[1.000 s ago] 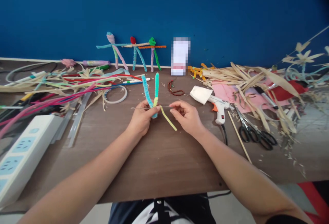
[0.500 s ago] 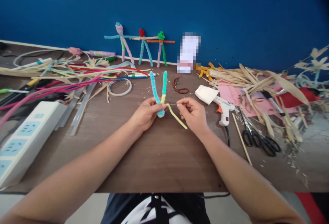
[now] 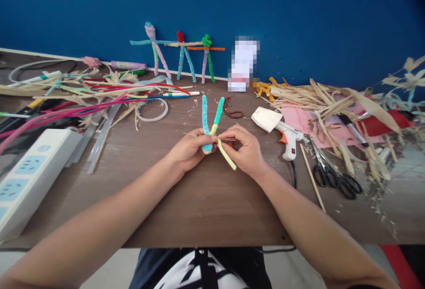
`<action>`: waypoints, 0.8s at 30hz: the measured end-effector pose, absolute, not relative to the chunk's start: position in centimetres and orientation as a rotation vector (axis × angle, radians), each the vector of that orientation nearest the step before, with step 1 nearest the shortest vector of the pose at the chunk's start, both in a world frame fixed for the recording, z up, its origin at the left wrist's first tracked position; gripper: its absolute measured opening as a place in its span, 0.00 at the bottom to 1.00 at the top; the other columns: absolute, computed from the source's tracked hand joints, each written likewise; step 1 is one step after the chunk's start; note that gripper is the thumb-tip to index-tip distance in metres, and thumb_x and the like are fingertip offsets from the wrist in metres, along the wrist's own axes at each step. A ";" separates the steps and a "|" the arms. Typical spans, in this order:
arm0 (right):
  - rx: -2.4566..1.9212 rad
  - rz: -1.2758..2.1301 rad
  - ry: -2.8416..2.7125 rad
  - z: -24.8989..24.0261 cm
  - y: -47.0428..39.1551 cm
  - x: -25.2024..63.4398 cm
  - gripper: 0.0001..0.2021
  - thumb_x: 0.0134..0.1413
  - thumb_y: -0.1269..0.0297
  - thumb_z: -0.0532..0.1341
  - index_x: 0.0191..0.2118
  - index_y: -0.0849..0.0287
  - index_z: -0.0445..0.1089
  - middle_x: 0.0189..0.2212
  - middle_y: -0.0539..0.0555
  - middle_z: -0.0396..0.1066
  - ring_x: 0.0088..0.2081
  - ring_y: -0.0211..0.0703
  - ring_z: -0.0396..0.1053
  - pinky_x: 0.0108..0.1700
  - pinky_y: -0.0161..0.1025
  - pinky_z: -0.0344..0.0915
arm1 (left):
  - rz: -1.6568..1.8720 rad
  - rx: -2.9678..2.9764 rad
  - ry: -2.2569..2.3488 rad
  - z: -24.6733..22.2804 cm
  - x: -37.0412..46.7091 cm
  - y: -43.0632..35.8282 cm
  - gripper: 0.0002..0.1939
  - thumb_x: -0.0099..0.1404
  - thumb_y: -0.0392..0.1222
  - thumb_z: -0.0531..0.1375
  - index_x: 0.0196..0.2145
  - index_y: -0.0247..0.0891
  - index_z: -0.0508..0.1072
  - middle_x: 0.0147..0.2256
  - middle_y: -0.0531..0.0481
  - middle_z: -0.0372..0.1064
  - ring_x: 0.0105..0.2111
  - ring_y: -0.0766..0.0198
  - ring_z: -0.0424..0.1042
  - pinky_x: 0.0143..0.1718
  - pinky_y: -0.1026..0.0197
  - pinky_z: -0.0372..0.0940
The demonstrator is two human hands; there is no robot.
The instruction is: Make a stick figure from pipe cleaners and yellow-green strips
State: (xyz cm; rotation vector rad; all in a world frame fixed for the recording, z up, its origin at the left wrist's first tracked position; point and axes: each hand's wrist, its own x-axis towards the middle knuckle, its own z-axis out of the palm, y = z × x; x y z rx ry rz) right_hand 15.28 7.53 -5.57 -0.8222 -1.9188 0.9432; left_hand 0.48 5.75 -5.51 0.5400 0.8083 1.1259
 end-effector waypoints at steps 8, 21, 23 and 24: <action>-0.939 1.020 -1.845 -5.9 7.9 15.4 0.05 0.44 0.64 0.60 0.27 0.60 0.67 0.25 0.50 0.62 0.25 0.34 0.61 0.26 0.32 0.60 | 1.268 0.815 1.054 -5.8 0.7 5.6 0.08 0.42 0.34 0.64 0.23 0.35 0.68 0.19 0.57 0.64 0.18 0.74 0.60 0.19 0.70 0.55; -1.088 1.409 -1.596 -5.5 8.3 15.2 0.11 0.41 0.61 0.60 0.19 0.62 0.64 0.14 0.45 0.59 0.16 0.29 0.54 0.20 0.30 0.53 | 1.329 1.414 1.274 -5.5 0.2 5.5 0.04 0.46 0.33 0.61 0.23 0.37 0.68 0.22 0.55 0.65 0.25 0.69 0.62 0.29 0.66 0.58; -1.085 1.486 -1.550 -5.5 8.4 15.4 0.13 0.43 0.59 0.59 0.18 0.63 0.64 0.13 0.46 0.59 0.16 0.28 0.54 0.19 0.30 0.51 | 1.325 1.432 1.292 -5.6 0.2 5.3 0.04 0.46 0.34 0.61 0.23 0.37 0.69 0.23 0.54 0.65 0.26 0.68 0.63 0.32 0.65 0.58; -1.085 1.520 -1.525 -5.5 8.5 15.4 0.14 0.43 0.58 0.59 0.17 0.63 0.64 0.14 0.46 0.60 0.15 0.28 0.54 0.18 0.30 0.51 | 1.327 1.430 1.291 -5.6 0.3 5.3 0.04 0.46 0.34 0.62 0.23 0.37 0.70 0.23 0.53 0.66 0.26 0.67 0.63 0.32 0.64 0.58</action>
